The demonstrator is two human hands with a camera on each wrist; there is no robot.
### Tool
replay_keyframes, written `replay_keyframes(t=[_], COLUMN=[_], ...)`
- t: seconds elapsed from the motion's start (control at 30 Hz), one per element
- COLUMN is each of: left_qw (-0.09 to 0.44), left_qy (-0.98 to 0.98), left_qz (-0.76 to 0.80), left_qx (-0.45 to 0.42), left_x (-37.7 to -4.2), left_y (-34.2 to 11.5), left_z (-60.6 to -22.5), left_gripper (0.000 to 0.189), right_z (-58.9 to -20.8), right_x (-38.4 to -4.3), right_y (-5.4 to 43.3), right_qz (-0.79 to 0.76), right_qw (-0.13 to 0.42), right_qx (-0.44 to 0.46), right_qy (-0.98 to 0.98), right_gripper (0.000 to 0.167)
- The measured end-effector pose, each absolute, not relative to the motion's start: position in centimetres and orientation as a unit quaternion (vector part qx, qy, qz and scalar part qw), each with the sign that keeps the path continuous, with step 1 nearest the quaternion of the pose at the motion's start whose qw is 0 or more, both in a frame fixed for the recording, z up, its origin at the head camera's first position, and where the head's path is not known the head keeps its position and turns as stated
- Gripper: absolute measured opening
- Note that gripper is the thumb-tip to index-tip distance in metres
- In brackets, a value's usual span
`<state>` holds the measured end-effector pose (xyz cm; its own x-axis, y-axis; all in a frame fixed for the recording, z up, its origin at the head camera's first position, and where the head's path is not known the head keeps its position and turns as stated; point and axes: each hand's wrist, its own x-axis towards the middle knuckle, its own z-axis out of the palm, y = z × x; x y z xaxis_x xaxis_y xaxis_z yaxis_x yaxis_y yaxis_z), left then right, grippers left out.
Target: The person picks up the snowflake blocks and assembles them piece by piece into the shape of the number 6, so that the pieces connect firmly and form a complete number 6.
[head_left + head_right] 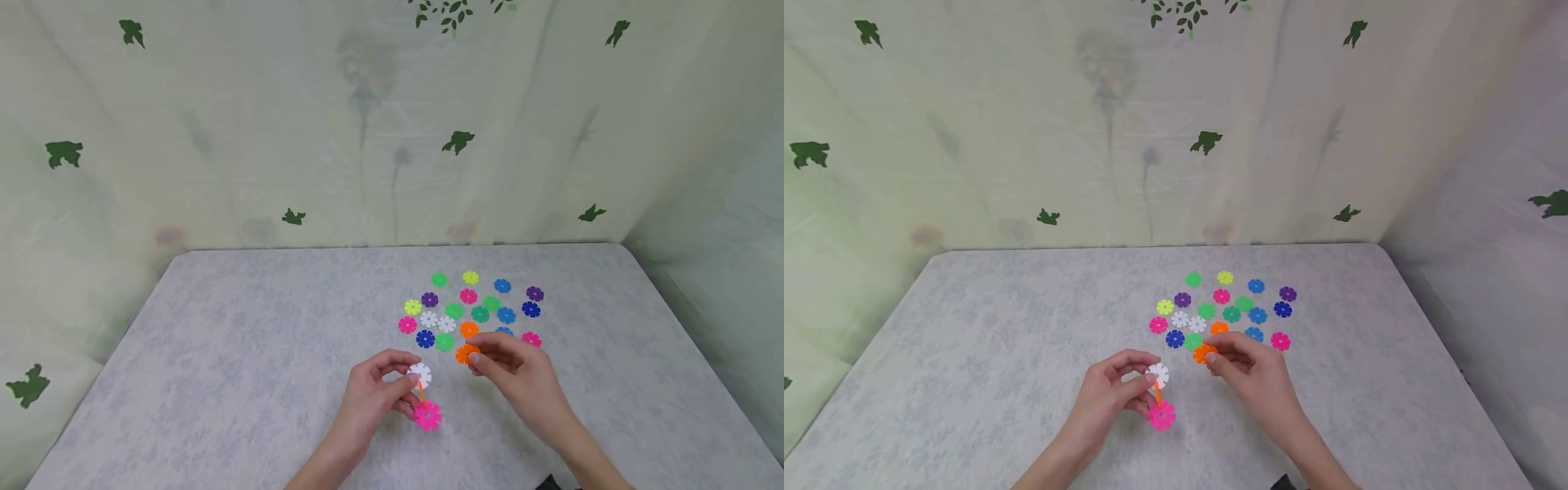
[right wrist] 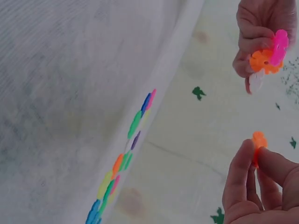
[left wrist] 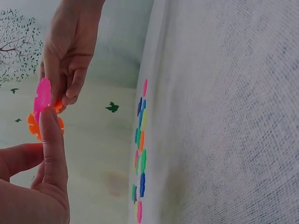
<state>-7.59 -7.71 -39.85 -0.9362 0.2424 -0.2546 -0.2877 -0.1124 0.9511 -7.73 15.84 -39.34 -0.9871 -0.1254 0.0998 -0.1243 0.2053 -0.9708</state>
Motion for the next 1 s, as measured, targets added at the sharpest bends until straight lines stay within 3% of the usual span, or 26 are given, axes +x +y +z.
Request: replay_keyframes(t=[1.0], left_qw=[0.232], left_qy=[0.612], left_qz=[0.756], left_qx=[0.032], left_x=[-7.7], left_y=[-8.0], left_z=[-40.6], left_gripper=[0.024], right_z=[-40.3], right_x=[-7.4], right_y=[13.0], right_qz=[-0.65], right_qw=[0.099], right_qx=[-0.102], right_qy=[0.747], right_gripper=[0.013])
